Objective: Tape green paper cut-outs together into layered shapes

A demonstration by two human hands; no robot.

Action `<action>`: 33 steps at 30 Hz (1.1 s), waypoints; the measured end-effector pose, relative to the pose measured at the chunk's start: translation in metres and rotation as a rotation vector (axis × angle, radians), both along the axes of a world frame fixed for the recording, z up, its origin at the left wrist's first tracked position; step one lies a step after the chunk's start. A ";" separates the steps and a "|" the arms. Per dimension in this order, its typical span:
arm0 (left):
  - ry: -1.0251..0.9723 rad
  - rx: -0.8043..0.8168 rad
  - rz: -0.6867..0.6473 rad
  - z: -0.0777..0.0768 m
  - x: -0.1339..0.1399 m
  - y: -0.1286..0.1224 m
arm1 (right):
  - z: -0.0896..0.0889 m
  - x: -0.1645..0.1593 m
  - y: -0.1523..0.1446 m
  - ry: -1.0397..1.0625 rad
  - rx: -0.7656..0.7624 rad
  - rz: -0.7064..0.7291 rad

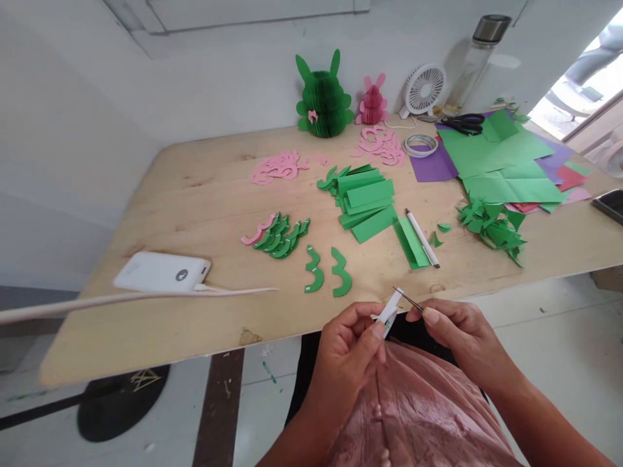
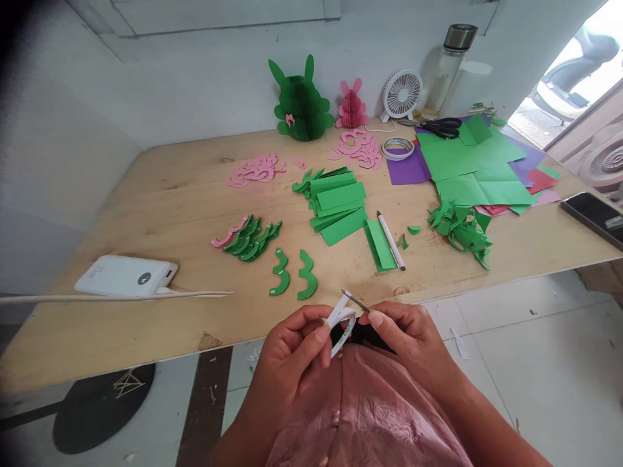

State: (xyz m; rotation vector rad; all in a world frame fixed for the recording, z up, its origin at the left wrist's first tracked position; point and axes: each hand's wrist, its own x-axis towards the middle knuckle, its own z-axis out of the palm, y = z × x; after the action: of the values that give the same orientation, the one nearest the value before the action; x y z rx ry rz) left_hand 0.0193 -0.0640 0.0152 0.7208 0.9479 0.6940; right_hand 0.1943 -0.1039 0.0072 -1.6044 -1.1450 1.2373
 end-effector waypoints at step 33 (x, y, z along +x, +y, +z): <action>-0.028 0.003 -0.015 -0.004 -0.001 0.005 | 0.002 -0.001 0.004 -0.082 0.040 0.008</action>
State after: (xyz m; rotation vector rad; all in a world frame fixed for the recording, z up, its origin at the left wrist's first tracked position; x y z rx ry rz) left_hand 0.0179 -0.0595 0.0111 0.7183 0.9152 0.6907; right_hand 0.1932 -0.0994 0.0094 -1.6352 -1.2209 1.1560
